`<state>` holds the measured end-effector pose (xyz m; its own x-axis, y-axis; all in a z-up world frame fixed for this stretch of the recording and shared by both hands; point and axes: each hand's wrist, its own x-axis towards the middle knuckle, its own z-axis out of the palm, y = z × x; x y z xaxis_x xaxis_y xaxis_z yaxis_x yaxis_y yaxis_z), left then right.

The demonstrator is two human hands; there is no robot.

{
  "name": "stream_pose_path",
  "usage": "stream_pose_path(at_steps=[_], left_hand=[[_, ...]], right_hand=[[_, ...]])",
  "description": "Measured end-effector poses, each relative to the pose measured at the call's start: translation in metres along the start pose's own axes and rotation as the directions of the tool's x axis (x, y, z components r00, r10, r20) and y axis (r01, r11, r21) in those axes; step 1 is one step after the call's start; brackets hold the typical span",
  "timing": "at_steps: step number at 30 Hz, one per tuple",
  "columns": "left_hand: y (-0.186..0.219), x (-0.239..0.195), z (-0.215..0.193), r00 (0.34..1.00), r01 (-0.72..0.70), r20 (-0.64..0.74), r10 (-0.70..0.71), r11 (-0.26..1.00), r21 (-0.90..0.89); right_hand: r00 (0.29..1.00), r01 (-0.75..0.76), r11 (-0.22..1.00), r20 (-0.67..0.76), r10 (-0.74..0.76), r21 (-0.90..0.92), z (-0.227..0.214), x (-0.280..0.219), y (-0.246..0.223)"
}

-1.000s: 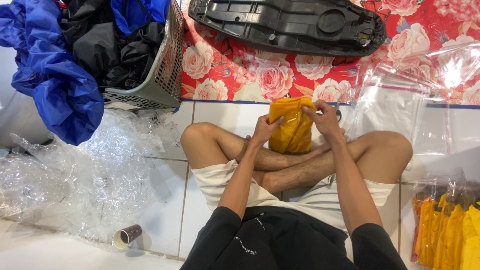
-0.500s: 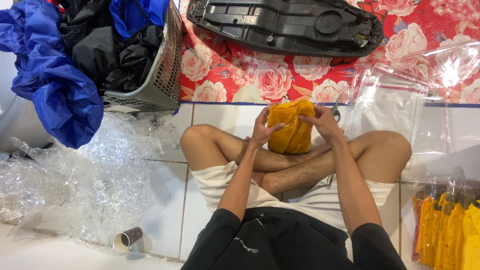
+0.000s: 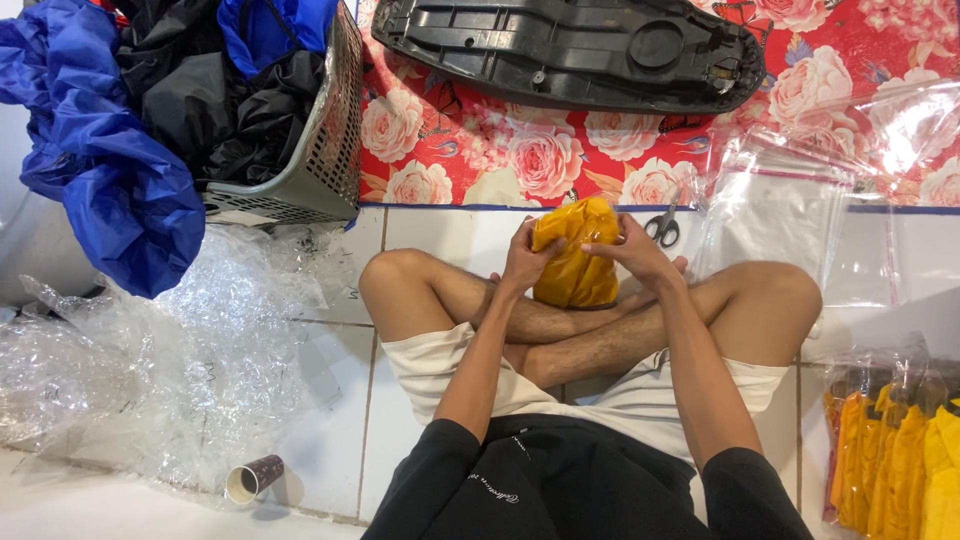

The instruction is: The person sits on the floor and places a folded yellow garment into a clear plastic bag. They then seal the bag and smooth out the contents to remove air and flatten the package.

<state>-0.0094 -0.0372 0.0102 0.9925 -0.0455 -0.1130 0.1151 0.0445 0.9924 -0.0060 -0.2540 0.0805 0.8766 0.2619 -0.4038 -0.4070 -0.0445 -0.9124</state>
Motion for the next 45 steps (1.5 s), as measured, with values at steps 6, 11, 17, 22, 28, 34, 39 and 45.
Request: stream_pose_path(at_steps=[6,11,17,22,28,34,39,45], left_hand=[[-0.006,-0.003,-0.007,0.967,0.253,-0.039,-0.250,0.960,0.122],[0.022,-0.016,-0.006,0.918,0.381,-0.225,-0.327,0.883,0.273],[0.010,-0.010,-0.002,0.878,0.477,-0.290,-0.380,0.655,0.586],[0.012,0.003,-0.006,0.927,0.307,-0.272,-0.257,0.938,0.160],[0.009,-0.004,-0.003,0.981,0.174,-0.165,-0.106,0.858,0.483],[-0.004,0.001,0.000,0.973,0.186,-0.202,-0.112,0.898,0.399],[-0.007,-0.004,-0.005,0.950,0.296,-0.211,-0.229,0.876,0.381],[-0.002,-0.014,-0.001,0.952,0.303,-0.191,-0.239,0.829,0.470]], right_hand=[[0.968,-0.244,0.943,0.010,0.252,-0.227,0.014,-0.024,-0.050],[0.955,-0.294,0.855,-0.111,0.273,-0.426,0.001,-0.013,-0.028],[0.897,-0.290,0.423,-0.091,0.432,-0.858,0.014,-0.026,-0.042],[0.966,-0.225,0.793,-0.236,0.105,-0.566,-0.013,0.008,0.013],[0.975,0.049,0.804,-0.145,-0.166,-0.592,-0.021,0.032,0.052],[0.941,0.030,0.738,-0.229,-0.248,-0.674,-0.015,0.035,0.031],[0.906,0.023,0.790,-0.322,-0.276,-0.612,-0.029,0.068,0.078],[0.893,-0.002,0.768,-0.347,-0.287,-0.641,-0.040,0.075,0.109]])
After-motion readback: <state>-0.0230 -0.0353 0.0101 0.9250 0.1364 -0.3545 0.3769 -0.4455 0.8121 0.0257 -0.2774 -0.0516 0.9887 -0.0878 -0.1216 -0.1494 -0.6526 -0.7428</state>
